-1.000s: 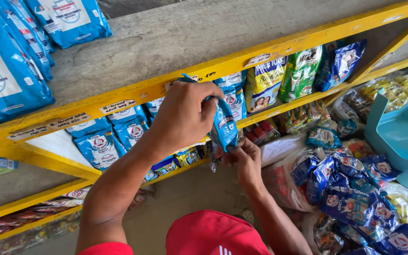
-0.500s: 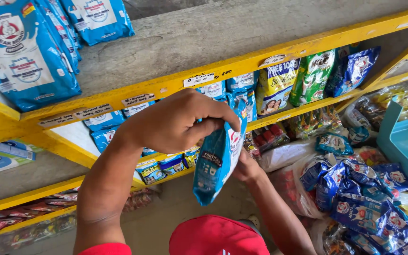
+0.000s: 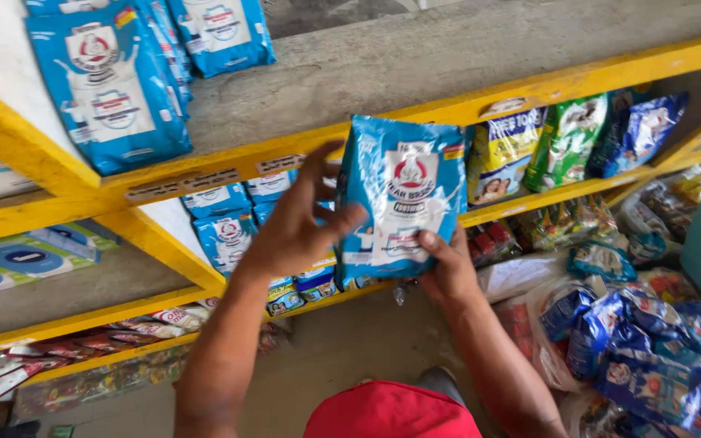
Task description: Organizing and arranging milk powder packets on a store shelf.
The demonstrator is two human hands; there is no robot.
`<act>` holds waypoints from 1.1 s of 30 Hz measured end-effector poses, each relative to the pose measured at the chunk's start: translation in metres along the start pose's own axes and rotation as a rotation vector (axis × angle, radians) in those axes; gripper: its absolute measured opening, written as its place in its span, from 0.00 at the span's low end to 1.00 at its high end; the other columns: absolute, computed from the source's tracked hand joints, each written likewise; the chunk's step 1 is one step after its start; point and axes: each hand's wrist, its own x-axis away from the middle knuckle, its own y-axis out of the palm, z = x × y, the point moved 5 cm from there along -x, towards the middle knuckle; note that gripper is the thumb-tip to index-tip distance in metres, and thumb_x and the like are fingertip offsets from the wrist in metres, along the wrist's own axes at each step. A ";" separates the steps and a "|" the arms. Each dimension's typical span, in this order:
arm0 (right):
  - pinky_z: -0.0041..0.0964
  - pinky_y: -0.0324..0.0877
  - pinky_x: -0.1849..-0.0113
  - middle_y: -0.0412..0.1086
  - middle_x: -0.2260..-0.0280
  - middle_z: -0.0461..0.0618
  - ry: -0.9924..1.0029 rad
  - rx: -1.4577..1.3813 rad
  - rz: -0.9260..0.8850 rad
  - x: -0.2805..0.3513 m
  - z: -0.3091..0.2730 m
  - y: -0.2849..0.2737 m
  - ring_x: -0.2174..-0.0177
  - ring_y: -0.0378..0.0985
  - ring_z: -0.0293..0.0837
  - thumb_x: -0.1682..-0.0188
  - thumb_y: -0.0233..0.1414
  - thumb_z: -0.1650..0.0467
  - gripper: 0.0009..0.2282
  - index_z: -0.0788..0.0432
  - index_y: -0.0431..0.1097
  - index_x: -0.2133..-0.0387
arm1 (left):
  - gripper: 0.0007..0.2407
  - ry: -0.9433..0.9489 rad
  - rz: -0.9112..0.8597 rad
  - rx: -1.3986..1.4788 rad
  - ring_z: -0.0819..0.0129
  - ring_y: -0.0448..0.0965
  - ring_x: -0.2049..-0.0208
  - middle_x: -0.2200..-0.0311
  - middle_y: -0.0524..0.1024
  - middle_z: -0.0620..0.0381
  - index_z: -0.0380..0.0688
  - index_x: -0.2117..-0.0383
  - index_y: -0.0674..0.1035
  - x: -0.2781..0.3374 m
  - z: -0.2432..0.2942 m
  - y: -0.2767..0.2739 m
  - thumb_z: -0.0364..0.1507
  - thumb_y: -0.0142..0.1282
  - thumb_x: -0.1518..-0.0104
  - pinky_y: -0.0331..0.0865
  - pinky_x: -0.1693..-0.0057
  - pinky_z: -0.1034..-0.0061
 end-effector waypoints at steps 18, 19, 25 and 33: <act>0.50 0.75 0.51 0.71 0.48 0.51 0.235 0.520 -0.372 -0.186 -0.033 0.150 0.51 0.75 0.48 0.54 0.60 0.70 0.28 0.60 0.59 0.40 | 0.31 0.199 0.572 -0.444 0.62 0.84 0.51 0.52 0.81 0.45 0.35 0.45 0.73 -0.063 0.011 -0.137 0.29 0.80 0.54 0.80 0.47 0.70; 0.50 0.75 0.51 0.71 0.48 0.51 0.234 0.517 -0.380 -0.199 -0.029 0.154 0.51 0.75 0.48 0.54 0.60 0.70 0.28 0.60 0.59 0.40 | 0.31 0.200 0.578 -0.451 0.62 0.84 0.51 0.52 0.81 0.45 0.35 0.45 0.73 -0.071 0.007 -0.144 0.29 0.80 0.54 0.80 0.47 0.70; 0.55 0.76 0.54 0.75 0.53 0.54 0.222 0.601 -0.274 -0.274 -0.005 0.169 0.54 0.79 0.53 0.54 0.62 0.67 0.28 0.63 0.62 0.41 | 0.33 0.205 0.842 -0.404 0.57 0.85 0.52 0.51 0.80 0.42 0.34 0.43 0.70 -0.120 -0.037 -0.193 0.30 0.77 0.56 0.81 0.49 0.68; 0.49 0.74 0.59 0.77 0.57 0.48 0.220 0.762 -0.251 -0.339 0.036 0.168 0.58 0.80 0.44 0.57 0.65 0.67 0.24 0.59 0.68 0.47 | 0.31 0.003 1.001 -0.560 0.51 0.83 0.51 0.50 0.79 0.42 0.37 0.45 0.72 -0.143 -0.059 -0.218 0.26 0.74 0.58 0.75 0.46 0.67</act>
